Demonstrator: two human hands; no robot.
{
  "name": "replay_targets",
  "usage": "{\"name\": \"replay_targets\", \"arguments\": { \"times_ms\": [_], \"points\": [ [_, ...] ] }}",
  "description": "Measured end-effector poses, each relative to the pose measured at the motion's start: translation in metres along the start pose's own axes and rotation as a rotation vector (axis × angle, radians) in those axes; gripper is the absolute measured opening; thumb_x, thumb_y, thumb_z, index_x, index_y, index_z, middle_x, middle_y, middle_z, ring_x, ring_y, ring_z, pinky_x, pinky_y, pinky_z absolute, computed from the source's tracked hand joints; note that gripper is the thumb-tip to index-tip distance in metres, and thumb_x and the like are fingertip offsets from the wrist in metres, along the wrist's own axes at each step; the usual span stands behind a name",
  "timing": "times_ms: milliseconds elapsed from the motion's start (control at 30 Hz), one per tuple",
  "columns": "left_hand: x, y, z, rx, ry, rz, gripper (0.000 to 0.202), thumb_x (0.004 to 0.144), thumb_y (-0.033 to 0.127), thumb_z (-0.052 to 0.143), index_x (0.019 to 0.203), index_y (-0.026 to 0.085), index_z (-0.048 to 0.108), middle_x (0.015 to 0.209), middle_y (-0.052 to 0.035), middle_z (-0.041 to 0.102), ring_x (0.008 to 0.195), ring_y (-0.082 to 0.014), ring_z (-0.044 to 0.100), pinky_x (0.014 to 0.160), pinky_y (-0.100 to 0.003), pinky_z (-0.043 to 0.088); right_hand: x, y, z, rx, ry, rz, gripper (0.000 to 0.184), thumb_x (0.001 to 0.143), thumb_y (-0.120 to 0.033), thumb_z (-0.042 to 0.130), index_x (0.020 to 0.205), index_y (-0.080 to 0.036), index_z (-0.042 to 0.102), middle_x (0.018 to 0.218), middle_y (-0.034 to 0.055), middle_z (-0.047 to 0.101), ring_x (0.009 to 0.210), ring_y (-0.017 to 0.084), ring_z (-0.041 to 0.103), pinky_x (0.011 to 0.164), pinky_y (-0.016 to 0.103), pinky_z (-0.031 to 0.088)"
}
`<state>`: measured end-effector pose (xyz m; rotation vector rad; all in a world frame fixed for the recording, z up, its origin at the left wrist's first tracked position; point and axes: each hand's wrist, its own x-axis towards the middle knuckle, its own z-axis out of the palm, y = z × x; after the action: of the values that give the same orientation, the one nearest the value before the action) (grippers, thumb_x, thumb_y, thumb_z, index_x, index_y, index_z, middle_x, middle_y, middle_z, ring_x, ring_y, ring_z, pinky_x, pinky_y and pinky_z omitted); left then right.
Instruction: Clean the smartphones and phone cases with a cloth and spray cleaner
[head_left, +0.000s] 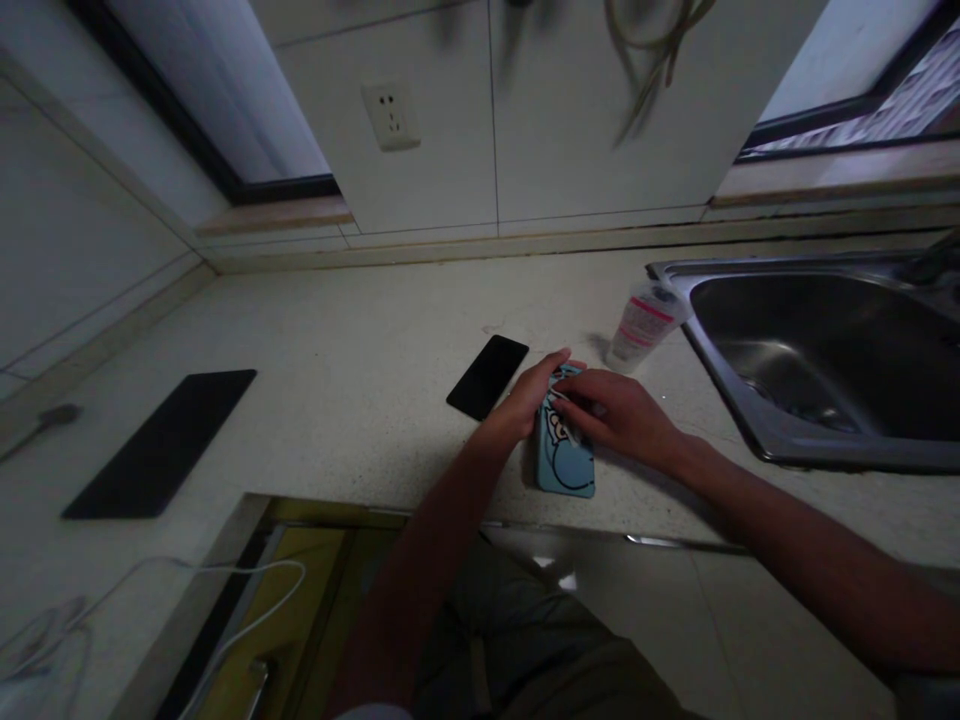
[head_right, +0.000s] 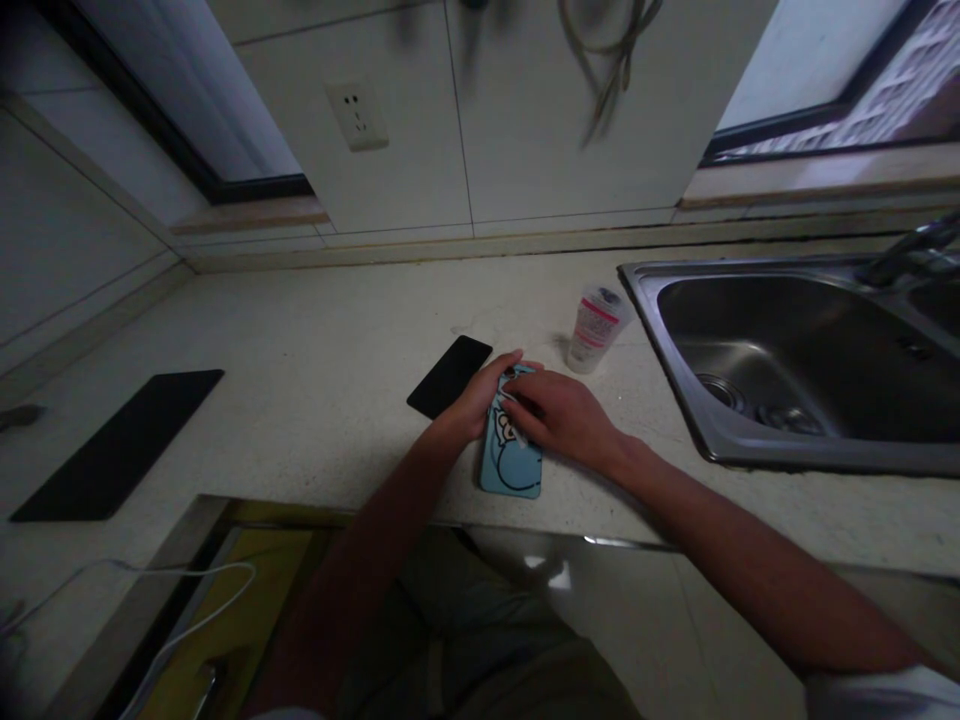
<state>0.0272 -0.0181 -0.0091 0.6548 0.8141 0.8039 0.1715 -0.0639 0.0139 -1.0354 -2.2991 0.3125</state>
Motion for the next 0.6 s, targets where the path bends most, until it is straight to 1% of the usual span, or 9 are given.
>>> {"name": "replay_targets", "arguments": {
  "times_ms": [200,333,467,600],
  "points": [
    [0.0007,-0.0001,0.0,0.004,0.008,0.008,0.031,0.089,0.041,0.059,0.087,0.013,0.072,0.075,-0.0071,0.072,0.078,-0.0189,0.069,0.079,-0.029,0.05,0.0004,-0.0001,0.0001,0.011,0.0,-0.008,0.023,0.098,-0.034,0.052,0.096,-0.018,0.068,0.077,0.0045,0.067,0.065,0.016,0.055,0.063,0.029,0.041],
    [0.0008,-0.0005,-0.0004,-0.006,-0.002,-0.007,0.034,0.087,0.044,0.062,0.091,0.013,0.072,0.075,-0.0066,0.072,0.078,-0.0193,0.069,0.08,-0.03,0.05,0.0005,0.0008,0.0013,0.026,0.003,0.018,0.023,0.098,-0.034,0.052,0.093,-0.019,0.068,0.077,0.0044,0.067,0.066,0.016,0.056,0.063,0.029,0.041],
    [-0.0007,0.0,0.0004,-0.028,-0.001,-0.028,0.032,0.09,0.041,0.058,0.092,0.013,0.072,0.072,-0.0058,0.071,0.073,-0.0178,0.068,0.074,-0.028,0.051,0.0007,0.0026,0.0027,0.018,0.023,0.051,0.023,0.097,-0.033,0.051,0.092,-0.019,0.069,0.08,0.0054,0.069,0.069,0.017,0.059,0.064,0.029,0.042],
    [-0.0016,0.0012,0.0022,-0.054,0.011,-0.023,0.029,0.09,0.041,0.06,0.083,0.014,0.07,0.068,-0.0038,0.068,0.064,-0.0142,0.065,0.068,-0.024,0.049,0.0011,0.0041,0.0013,0.004,0.028,0.088,0.023,0.096,-0.032,0.052,0.088,-0.02,0.07,0.078,0.0049,0.069,0.066,0.017,0.058,0.063,0.028,0.041]
  ]
}}
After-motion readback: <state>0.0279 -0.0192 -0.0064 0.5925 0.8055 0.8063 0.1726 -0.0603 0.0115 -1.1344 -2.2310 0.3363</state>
